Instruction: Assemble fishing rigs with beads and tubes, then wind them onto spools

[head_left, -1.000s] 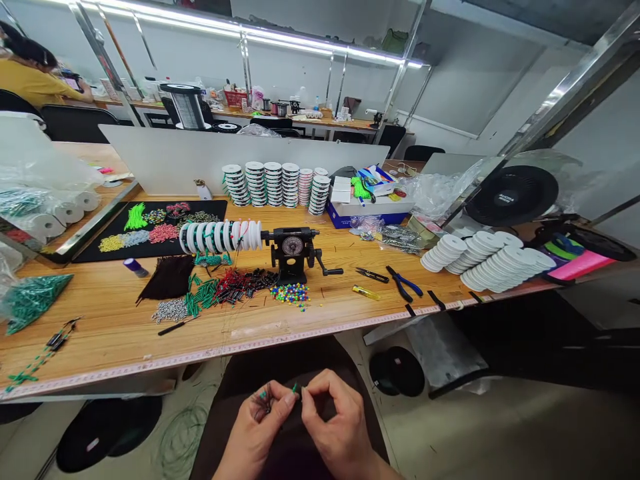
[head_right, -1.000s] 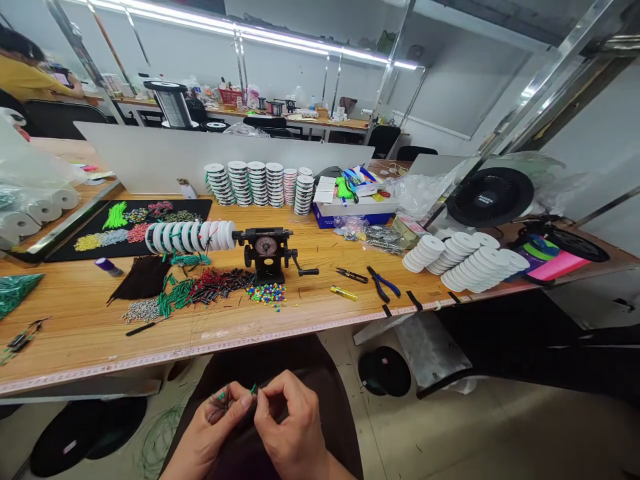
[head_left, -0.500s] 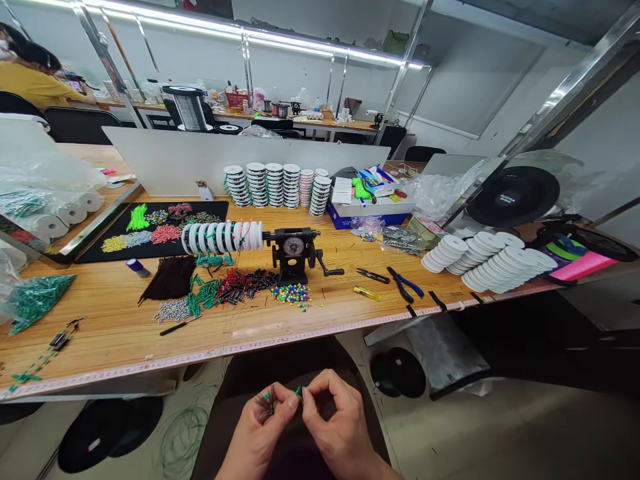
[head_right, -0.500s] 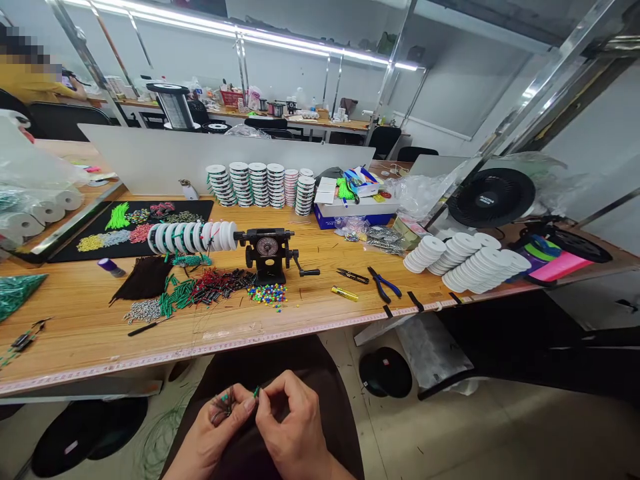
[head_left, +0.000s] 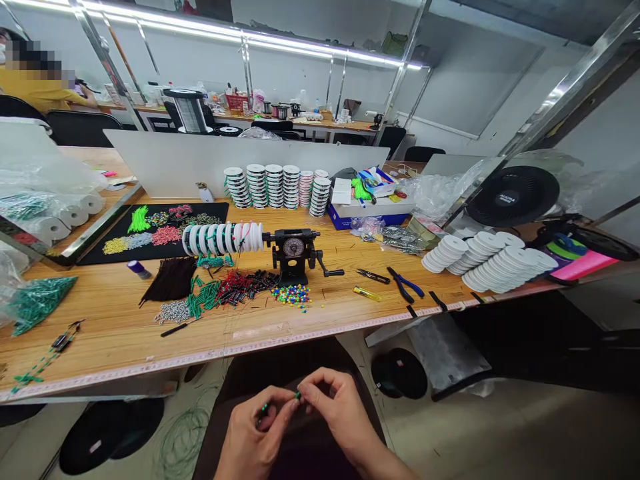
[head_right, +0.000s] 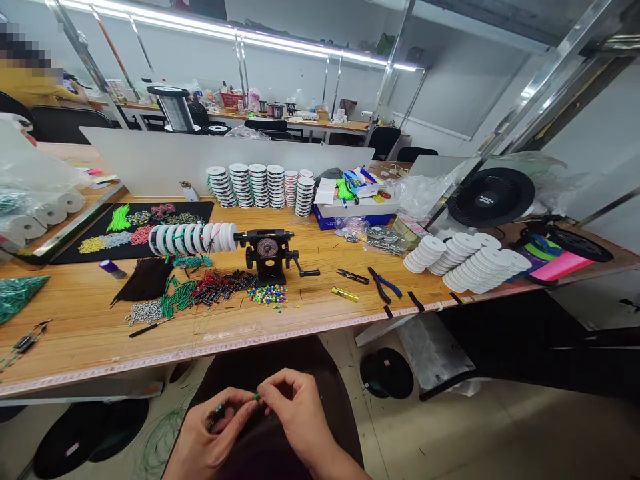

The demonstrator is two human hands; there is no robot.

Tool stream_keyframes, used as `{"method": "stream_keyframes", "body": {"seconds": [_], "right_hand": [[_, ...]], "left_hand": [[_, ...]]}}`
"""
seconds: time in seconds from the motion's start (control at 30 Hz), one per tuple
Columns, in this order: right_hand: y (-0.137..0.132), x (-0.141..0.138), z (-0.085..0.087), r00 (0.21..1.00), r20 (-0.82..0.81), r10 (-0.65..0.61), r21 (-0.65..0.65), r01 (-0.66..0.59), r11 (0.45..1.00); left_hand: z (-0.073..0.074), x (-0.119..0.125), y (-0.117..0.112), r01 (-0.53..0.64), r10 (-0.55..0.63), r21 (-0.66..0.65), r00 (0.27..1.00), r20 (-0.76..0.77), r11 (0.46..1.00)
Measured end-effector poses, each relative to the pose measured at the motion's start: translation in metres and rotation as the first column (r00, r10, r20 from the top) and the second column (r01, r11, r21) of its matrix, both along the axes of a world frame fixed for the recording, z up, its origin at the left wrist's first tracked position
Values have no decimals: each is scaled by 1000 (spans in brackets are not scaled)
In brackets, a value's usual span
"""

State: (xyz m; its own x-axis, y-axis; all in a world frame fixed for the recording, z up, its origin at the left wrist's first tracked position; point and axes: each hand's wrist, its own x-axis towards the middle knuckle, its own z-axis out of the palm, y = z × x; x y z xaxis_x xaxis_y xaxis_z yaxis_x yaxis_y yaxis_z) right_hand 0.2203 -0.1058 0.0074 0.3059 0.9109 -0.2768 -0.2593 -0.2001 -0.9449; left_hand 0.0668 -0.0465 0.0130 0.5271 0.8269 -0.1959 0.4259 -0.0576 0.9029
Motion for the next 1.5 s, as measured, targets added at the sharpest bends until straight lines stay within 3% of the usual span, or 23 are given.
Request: {"method": "stream_keyframes", "body": {"seconds": [0.13,0.3,0.33,0.4,0.47,0.53,0.6,0.67,0.73,0.8,0.93,1.07,1.13,1.27,1.4,1.5], "right_hand": [[2,-4,-6,983,-185,-2,-26,-3,1000],[1,-7,-10,972,-233,21,-47,-33,998],[0,-4,-9,984,-172,48,-43,-56,997],[-2,4,-6,987,98,125,-20,-124,992],[-4,13,0,887,438,145,9,-166,986],[-4,20,4,797,594,106,42,-162,986],[-2,20,7,860,498,116,45,-159,986],[1,15,7,949,273,159,38,-176,984],[4,10,6,978,120,172,46,-179,983],[4,7,6,977,157,141,53,-151,987],[2,12,7,921,383,75,74,-112,991],[5,18,1,993,43,114,69,-116,991],[7,16,0,995,-26,101,61,-100,993],[9,8,6,975,216,56,103,-80,991],[6,2,13,895,430,120,71,-166,984],[4,1,11,835,540,104,34,-145,989]], "left_hand": [[3,0,5,-57,56,71,998,15,996],[6,1,6,31,-42,192,997,57,981],[7,0,7,24,-36,239,998,45,971],[8,-2,10,-26,23,284,1000,15,958],[10,-3,15,-84,88,262,996,-2,961],[13,-3,18,-93,97,214,995,-8,972],[17,-1,19,-49,52,174,999,-12,983],[20,2,18,-6,10,130,1000,-25,991],[21,4,17,20,-16,82,999,-39,996],[19,5,17,26,-23,49,999,-48,998],[14,1,19,13,-13,-12,1000,-8,1000],[15,0,19,95,-96,-99,995,-8,991],[19,2,16,169,-172,-146,985,-11,975],[25,4,11,234,-240,-179,971,-13,956],[22,3,10,276,-271,-184,961,51,943],[15,2,12,186,-172,-218,982,81,958]]}}
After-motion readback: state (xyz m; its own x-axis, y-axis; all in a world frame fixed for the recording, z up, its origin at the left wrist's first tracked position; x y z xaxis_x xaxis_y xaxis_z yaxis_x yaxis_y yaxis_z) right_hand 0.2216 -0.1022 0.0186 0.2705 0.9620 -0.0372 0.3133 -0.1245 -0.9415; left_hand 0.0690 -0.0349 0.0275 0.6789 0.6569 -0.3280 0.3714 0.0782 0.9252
